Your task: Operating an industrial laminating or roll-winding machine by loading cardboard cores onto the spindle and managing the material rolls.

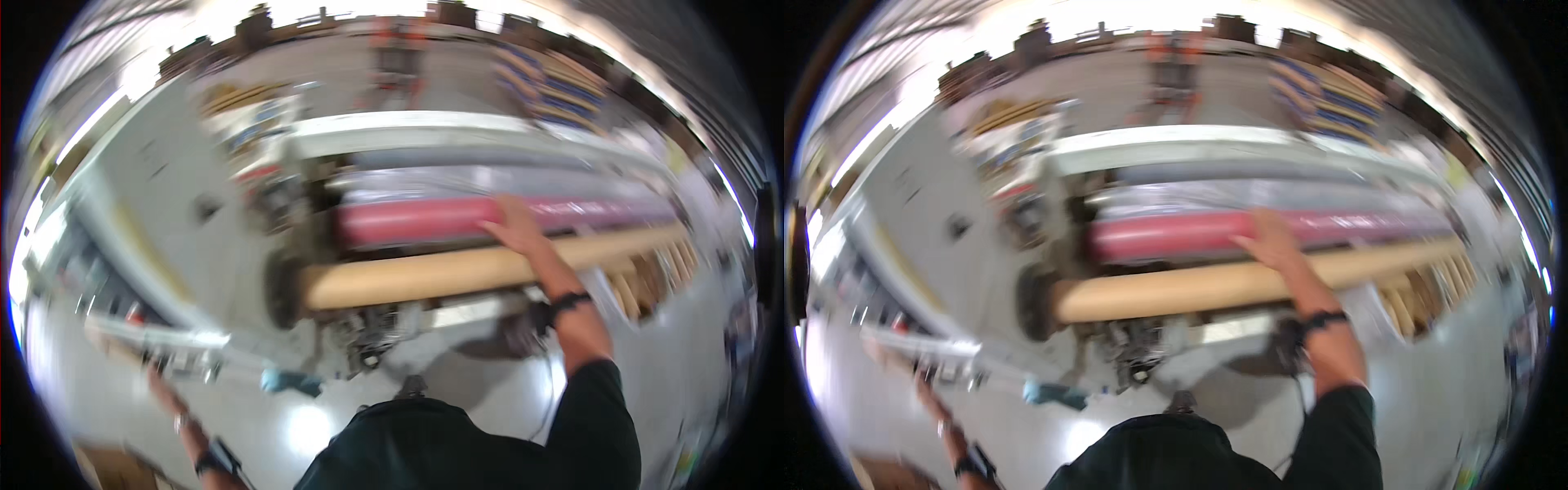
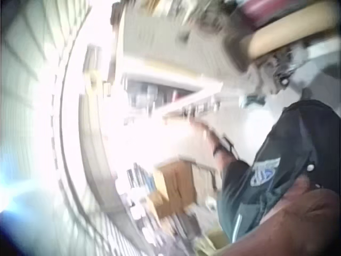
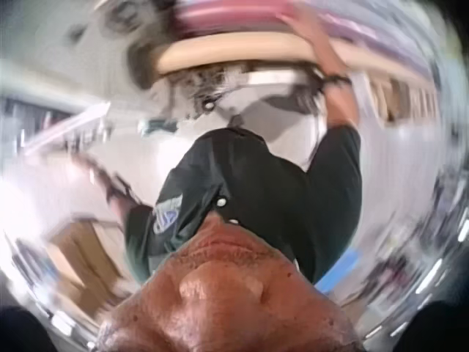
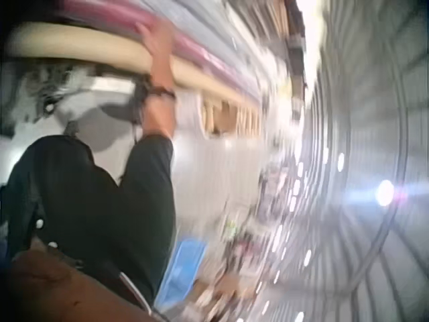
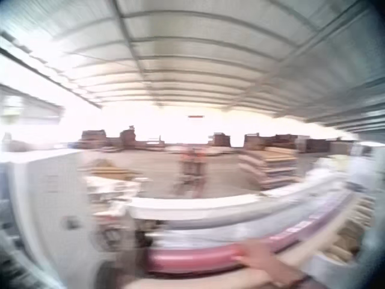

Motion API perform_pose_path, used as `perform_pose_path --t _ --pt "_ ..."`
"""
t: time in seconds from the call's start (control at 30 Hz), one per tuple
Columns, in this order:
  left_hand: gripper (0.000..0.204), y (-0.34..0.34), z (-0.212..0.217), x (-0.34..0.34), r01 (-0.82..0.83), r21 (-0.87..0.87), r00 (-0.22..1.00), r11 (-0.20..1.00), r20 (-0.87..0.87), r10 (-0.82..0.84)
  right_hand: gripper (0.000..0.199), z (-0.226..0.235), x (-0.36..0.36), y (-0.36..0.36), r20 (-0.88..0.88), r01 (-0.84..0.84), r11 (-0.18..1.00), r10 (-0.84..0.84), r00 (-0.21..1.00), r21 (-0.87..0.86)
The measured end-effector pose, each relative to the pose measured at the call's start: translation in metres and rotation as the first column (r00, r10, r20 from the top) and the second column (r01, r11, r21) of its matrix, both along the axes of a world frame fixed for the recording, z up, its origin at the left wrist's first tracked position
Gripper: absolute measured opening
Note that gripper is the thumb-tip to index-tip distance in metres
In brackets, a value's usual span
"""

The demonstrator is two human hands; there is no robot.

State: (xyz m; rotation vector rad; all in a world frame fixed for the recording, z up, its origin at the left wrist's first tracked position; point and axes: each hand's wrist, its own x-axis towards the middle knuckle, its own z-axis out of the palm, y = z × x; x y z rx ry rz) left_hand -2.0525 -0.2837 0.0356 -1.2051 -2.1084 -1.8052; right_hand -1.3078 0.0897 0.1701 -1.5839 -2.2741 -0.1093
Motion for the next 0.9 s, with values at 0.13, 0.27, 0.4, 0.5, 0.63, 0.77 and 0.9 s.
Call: perform_pose_path --t 0.13,0.27,0.4,0.5,0.63,0.77,0.9 --pt "0.03 0.043 0.069 0.068 -0.263 0.089 0.96 0.961 0.123 0.252 0.061 -0.006 0.021 -0.008 0.049 -0.024 0.999 0.022 0.999 0.041" --pt "0.035 0.023 0.104 0.061 -0.178 0.33 0.981 0.927 0.132 0.141 0.068 -0.02 0.011 0.003 0.098 -0.025 0.999 0.029 0.995 -0.041" --pt "0.04 0.022 0.128 0.066 -0.161 0.395 0.986 0.905 0.11 0.127 0.069 -0.018 0.005 0.004 0.106 -0.013 0.995 0.024 0.994 -0.099" --pt "0.045 0.028 0.145 0.061 -0.153 0.403 0.987 0.903 0.016 0.16 0.069 -0.015 0.008 0.005 0.126 -0.015 0.994 0.028 0.992 -0.107" --pt "0.048 0.044 0.154 0.062 -0.127 0.405 0.989 0.905 -0.021 0.147 0.07 -0.009 0.008 0.002 0.126 0.037 0.989 -0.018 0.992 -0.145" --pt "0.05 0.048 0.16 0.057 -0.088 0.413 0.992 0.906 -0.05 0.119 0.069 0.001 -0.003 -0.008 0.125 0.05 0.986 -0.031 0.992 -0.158" --pt "0.051 0.048 0.169 0.052 -0.108 0.389 0.99 0.915 -0.039 0.133 0.068 0.007 -0.006 -0.016 0.097 0.005 0.985 0.012 0.995 -0.173"
